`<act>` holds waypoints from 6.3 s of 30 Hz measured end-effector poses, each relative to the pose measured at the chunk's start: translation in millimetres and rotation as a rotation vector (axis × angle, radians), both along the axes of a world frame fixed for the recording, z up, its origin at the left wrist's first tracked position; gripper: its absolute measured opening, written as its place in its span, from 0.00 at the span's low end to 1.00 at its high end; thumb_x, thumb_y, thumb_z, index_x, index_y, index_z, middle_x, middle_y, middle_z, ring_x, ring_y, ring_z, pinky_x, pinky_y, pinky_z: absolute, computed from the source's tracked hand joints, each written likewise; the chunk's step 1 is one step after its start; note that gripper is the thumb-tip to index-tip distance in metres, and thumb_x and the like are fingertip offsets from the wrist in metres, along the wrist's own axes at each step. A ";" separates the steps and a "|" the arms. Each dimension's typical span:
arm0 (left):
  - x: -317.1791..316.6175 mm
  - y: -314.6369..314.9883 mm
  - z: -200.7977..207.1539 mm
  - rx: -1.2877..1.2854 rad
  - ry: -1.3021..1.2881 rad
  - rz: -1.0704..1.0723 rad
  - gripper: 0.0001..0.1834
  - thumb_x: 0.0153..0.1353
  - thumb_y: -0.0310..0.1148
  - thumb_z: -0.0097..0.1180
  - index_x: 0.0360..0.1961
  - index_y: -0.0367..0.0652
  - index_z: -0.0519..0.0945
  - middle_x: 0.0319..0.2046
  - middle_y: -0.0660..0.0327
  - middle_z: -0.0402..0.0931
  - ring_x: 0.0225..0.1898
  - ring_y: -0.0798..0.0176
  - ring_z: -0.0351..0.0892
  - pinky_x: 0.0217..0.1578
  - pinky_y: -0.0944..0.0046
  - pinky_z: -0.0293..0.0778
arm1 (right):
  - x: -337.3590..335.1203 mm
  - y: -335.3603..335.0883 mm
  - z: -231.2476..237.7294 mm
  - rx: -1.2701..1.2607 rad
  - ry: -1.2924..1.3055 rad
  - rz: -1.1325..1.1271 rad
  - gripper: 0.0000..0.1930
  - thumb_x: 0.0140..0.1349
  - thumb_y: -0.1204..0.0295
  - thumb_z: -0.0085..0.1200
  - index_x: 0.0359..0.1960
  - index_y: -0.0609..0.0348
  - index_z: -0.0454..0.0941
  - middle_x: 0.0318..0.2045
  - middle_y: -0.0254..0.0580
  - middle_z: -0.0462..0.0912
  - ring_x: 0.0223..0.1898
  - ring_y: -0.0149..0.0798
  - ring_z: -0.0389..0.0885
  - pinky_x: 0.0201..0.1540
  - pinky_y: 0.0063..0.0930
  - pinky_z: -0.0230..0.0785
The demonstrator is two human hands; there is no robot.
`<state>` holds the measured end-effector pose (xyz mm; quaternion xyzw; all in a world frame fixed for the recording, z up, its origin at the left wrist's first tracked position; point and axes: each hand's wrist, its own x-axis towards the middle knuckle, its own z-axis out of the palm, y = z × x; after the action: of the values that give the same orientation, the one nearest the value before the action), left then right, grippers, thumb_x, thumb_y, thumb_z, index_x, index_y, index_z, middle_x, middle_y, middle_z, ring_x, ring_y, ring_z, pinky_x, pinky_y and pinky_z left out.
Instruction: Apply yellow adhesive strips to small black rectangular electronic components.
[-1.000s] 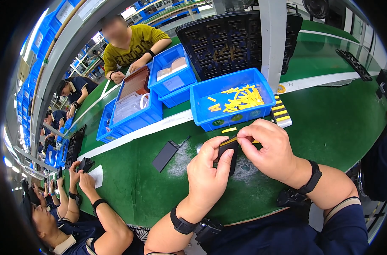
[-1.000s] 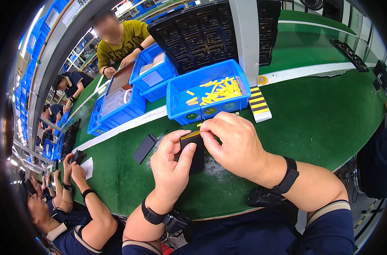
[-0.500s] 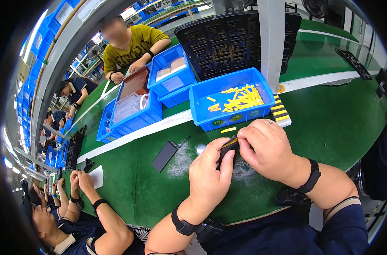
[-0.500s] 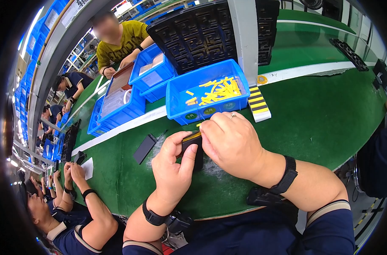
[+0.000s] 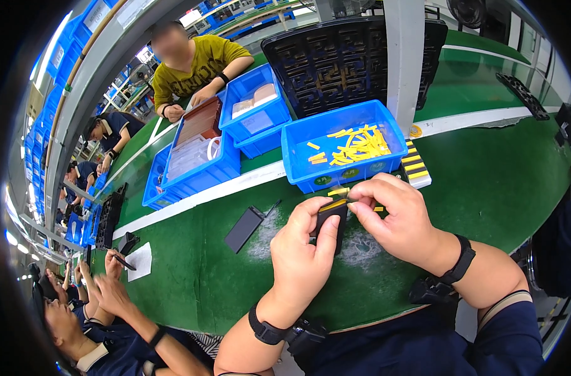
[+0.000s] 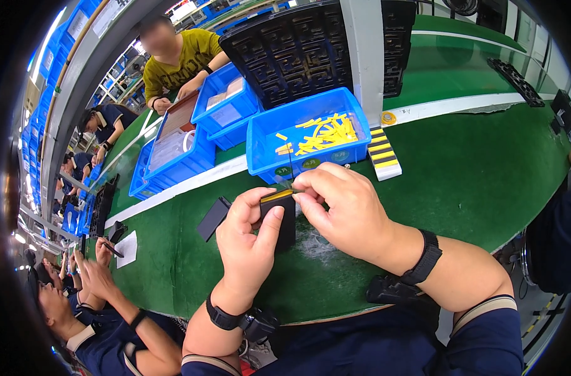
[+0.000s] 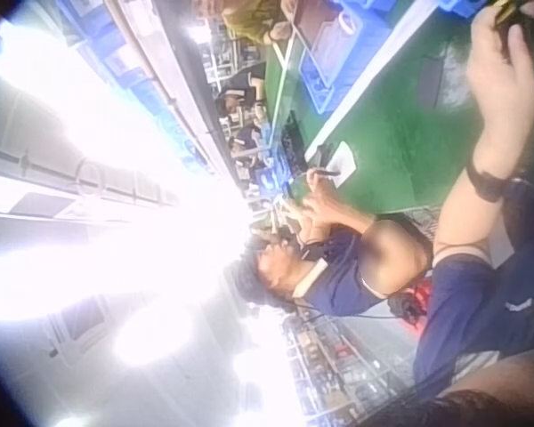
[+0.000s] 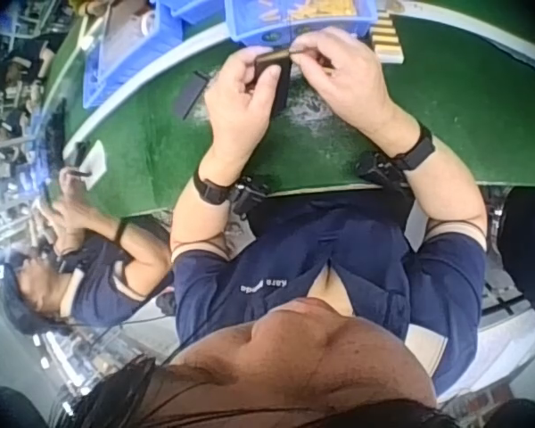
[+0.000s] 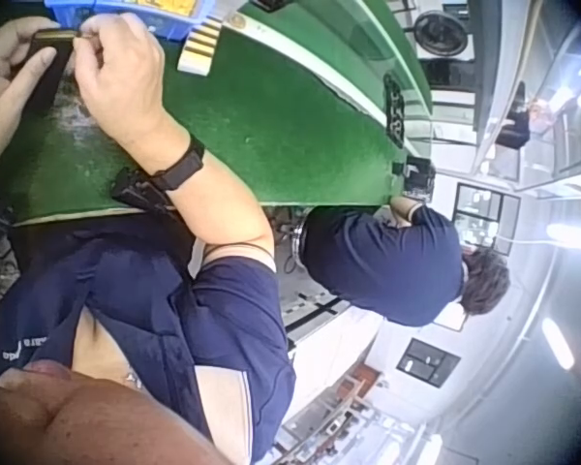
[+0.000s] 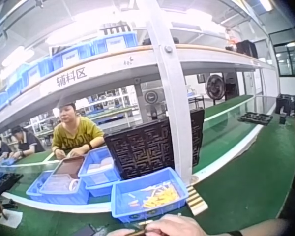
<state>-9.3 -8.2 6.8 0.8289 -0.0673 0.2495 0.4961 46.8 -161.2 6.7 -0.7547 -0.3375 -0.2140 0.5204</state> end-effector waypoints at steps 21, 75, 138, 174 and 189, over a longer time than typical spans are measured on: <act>9.4 13.5 -7.1 -0.508 0.263 -0.148 0.09 0.61 0.23 0.51 0.43 0.35 0.73 0.33 0.61 0.80 0.32 0.74 0.77 0.32 0.74 0.72 | 37.3 -16.4 1.9 -0.152 -0.214 -0.285 0.06 0.48 0.80 0.54 0.29 0.60 0.75 0.21 0.45 0.74 0.22 0.46 0.75 0.26 0.35 0.68; 10.7 14.4 -11.5 -0.734 0.429 -0.289 0.08 0.65 0.31 0.46 0.37 0.37 0.74 0.30 0.60 0.78 0.31 0.68 0.78 0.36 0.70 0.74 | 15.5 -13.9 7.4 0.142 0.446 0.164 0.07 0.61 0.74 0.53 0.34 0.66 0.81 0.31 0.39 0.80 0.31 0.27 0.77 0.35 0.19 0.71; 39.7 69.8 -2.5 0.736 0.430 -0.157 0.14 0.41 0.26 0.66 0.31 0.37 0.78 0.29 0.57 0.74 0.34 0.52 0.74 0.38 0.58 0.71 | 13.7 -13.1 -1.2 -0.440 0.084 0.272 0.12 0.53 0.71 0.54 0.39 0.63 0.77 0.32 0.45 0.80 0.36 0.47 0.78 0.40 0.39 0.70; 42.9 17.7 26.6 0.694 -0.153 0.115 0.17 0.48 0.23 0.59 0.43 0.40 0.76 0.44 0.51 0.74 0.48 0.47 0.73 0.48 0.56 0.69 | -20.8 -47.9 69.8 0.070 0.148 0.449 0.07 0.54 0.75 0.57 0.36 0.60 0.81 0.29 0.41 0.82 0.32 0.39 0.80 0.37 0.28 0.71; -12.9 -83.5 38.7 0.573 0.229 -0.769 0.12 0.50 0.26 0.59 0.38 0.43 0.80 0.40 0.56 0.79 0.43 0.55 0.78 0.43 0.59 0.74 | -105.1 -133.2 55.1 0.699 0.753 1.671 0.12 0.56 0.84 0.48 0.42 0.71 0.76 0.37 0.49 0.75 0.35 0.41 0.77 0.38 0.29 0.70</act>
<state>-22.2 -91.7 45.4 0.8693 -0.3794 -0.0727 0.3084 -58.3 -294.3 61.8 -0.0949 -0.4925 0.3901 0.7722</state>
